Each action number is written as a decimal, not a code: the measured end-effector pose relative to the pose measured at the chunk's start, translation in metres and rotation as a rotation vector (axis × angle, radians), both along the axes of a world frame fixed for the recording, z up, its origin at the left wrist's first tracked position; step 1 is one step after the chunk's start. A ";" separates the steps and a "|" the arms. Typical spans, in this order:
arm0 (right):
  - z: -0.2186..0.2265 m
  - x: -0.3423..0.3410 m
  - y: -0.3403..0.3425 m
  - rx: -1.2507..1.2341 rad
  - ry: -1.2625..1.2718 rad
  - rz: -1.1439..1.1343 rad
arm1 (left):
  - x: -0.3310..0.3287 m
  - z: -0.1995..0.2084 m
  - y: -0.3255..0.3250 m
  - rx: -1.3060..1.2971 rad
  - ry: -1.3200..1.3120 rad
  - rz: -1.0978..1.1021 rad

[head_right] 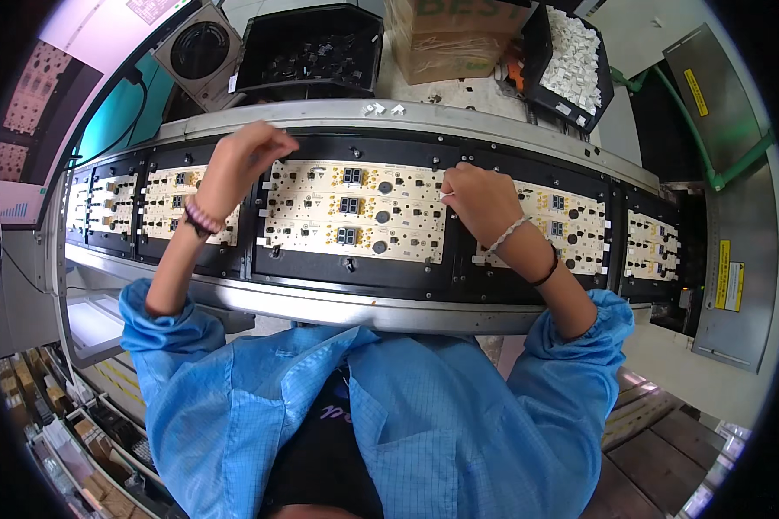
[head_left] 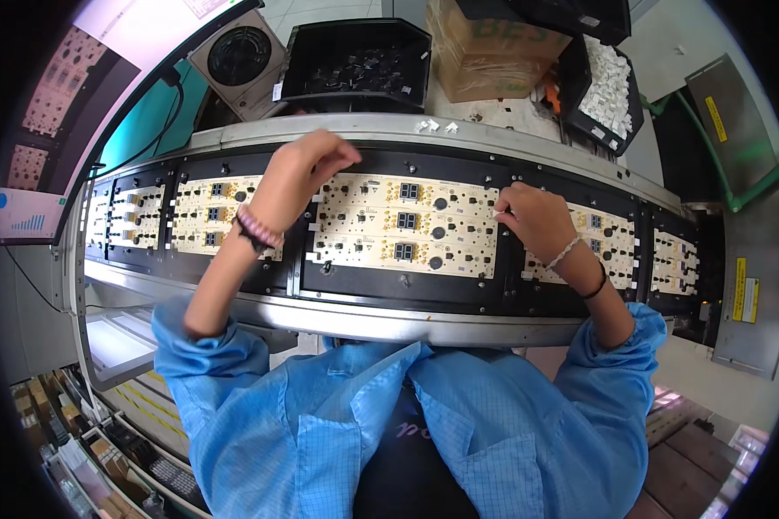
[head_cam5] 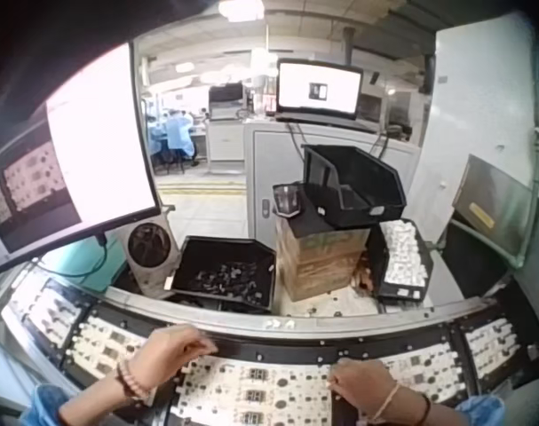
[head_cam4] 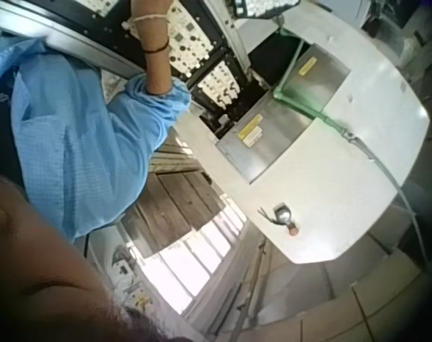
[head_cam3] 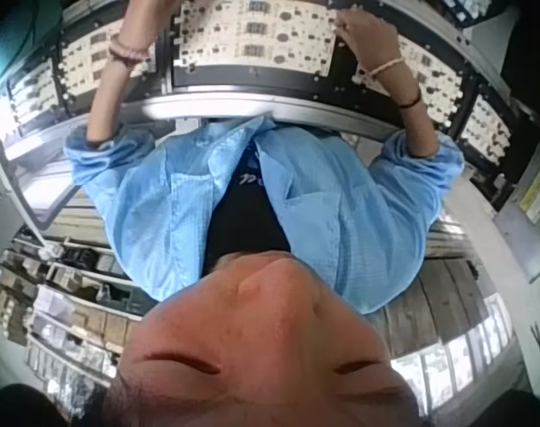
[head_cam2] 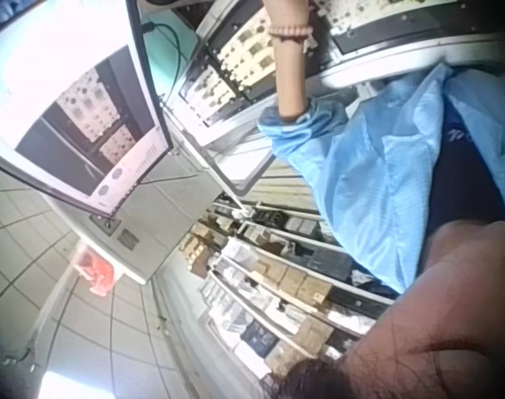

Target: Manually placing small electronic components onto multiple printed circuit boards on an assembly line station.

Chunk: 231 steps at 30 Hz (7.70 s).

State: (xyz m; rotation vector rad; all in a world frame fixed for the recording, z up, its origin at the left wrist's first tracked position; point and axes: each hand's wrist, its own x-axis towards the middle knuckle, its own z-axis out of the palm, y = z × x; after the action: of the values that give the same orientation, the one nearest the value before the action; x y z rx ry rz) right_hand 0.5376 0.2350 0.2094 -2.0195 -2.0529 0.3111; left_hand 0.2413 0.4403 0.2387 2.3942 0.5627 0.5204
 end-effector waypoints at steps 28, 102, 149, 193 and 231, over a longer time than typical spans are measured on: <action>-0.013 0.021 -0.009 -0.023 0.114 0.022 | -0.025 -0.028 -0.052 -0.549 0.019 0.158; -0.012 0.042 -0.089 0.018 0.032 -0.170 | 0.054 -0.009 -0.043 -0.418 -0.142 -0.018; -0.012 0.065 -0.130 -0.217 1.039 -0.408 | 0.024 -0.040 -0.114 0.281 0.047 0.071; -0.014 0.070 -0.109 -0.061 -0.267 -0.188 | 0.039 -0.059 -0.118 0.586 0.395 0.082; 0.029 0.028 -0.103 -0.121 -0.054 -0.092 | 0.035 -0.056 -0.186 0.486 0.293 -0.045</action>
State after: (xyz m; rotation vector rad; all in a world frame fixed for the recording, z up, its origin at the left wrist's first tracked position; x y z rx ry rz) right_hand 0.5660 0.1318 0.2380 -2.2093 -2.0094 0.3754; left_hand 0.2766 0.2542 0.1823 2.9690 0.5514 0.3112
